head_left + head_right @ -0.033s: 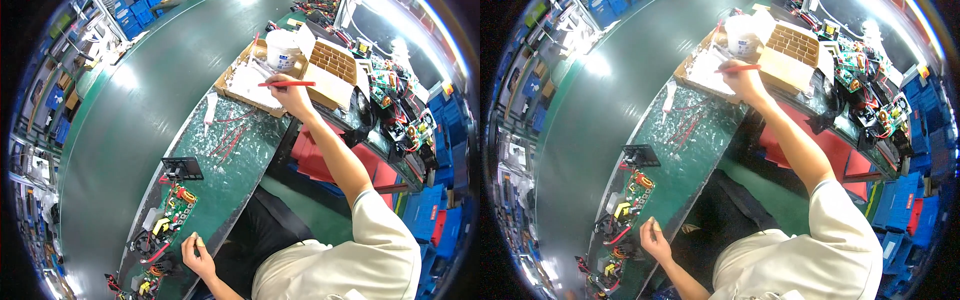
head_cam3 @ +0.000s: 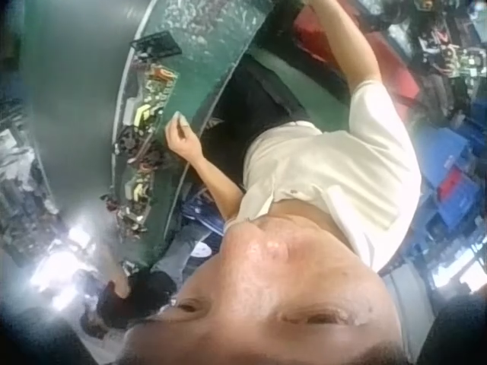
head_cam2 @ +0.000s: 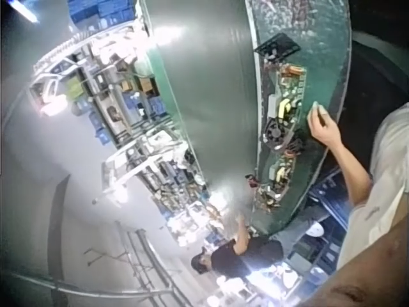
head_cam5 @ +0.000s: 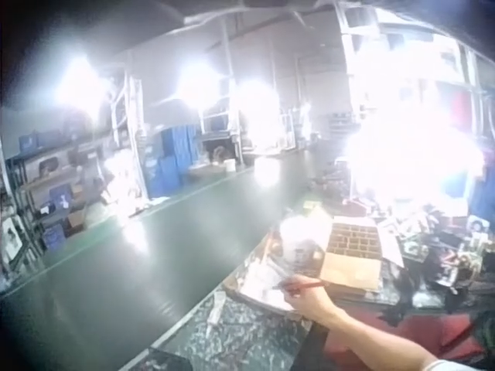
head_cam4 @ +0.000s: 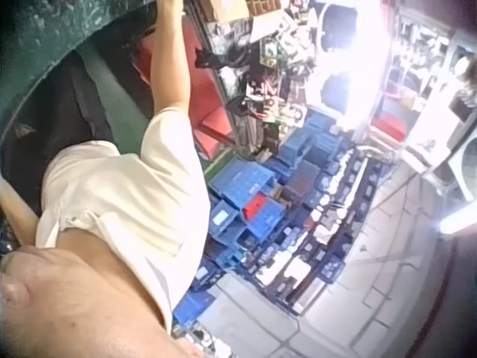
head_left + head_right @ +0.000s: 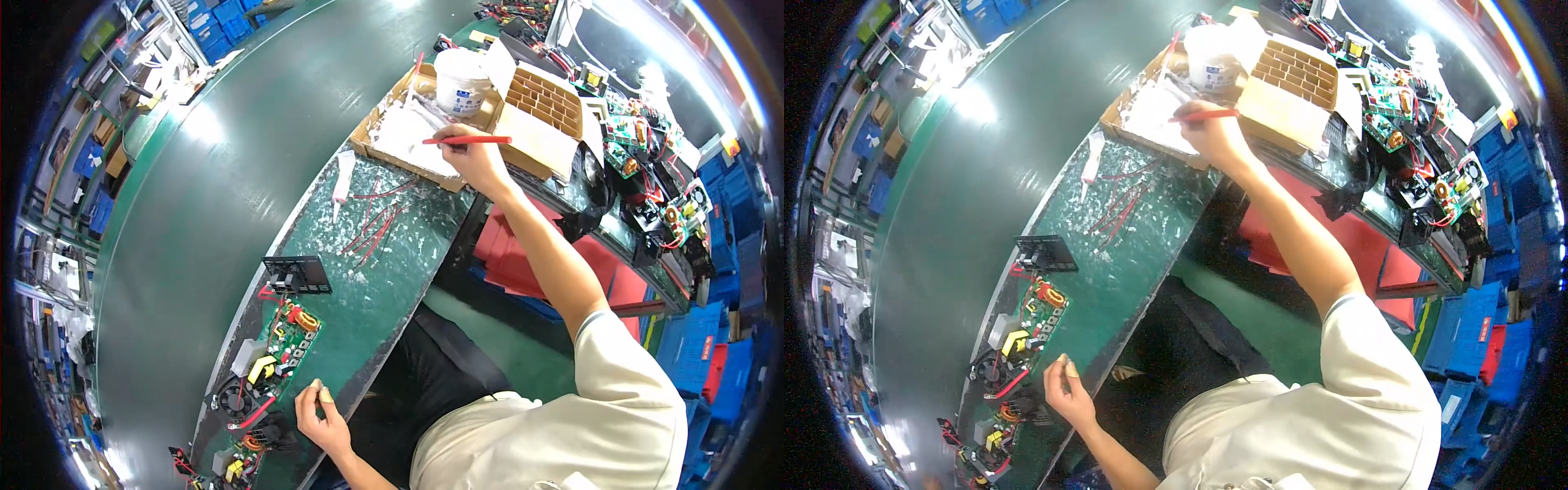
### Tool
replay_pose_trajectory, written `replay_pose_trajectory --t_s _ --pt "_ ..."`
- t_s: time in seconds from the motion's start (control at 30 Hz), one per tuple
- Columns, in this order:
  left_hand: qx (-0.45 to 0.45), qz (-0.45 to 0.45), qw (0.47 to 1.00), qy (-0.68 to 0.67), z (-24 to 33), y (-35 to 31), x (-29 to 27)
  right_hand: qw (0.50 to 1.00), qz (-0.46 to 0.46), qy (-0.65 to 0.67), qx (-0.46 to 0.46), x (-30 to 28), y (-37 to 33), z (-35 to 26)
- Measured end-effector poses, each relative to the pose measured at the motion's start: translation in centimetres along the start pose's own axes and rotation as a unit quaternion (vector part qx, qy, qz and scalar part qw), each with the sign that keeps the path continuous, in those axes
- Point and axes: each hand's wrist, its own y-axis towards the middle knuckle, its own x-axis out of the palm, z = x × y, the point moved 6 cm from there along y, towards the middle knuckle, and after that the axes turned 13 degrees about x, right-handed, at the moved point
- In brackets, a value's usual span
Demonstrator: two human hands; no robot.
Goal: Assembling electronic components including cooling fans and heatsinks onto circuit boards on a manufacturing assembly line.
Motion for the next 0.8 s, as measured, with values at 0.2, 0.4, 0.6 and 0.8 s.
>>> replay_pose_trajectory --t_s 0.2,0.4,0.6,0.8 --pt "0.027 0.021 0.999 0.007 0.4 0.4 -0.2 0.999 -0.038 -0.007 -0.012 -0.7 0.3 -0.3" --pt "-0.007 -0.003 1.000 -0.002 -0.1 0.0 -0.2 0.999 0.022 -0.010 0.044 -0.6 0.9 -0.8" --pt "-0.013 -0.003 1.000 -0.010 -0.1 -0.1 -0.2 0.992 0.038 -0.061 0.107 0.1 0.8 0.0" --pt "-0.009 0.009 1.000 -0.004 0.2 0.1 -0.4 1.000 0.003 -0.018 0.019 0.6 0.3 -1.9"
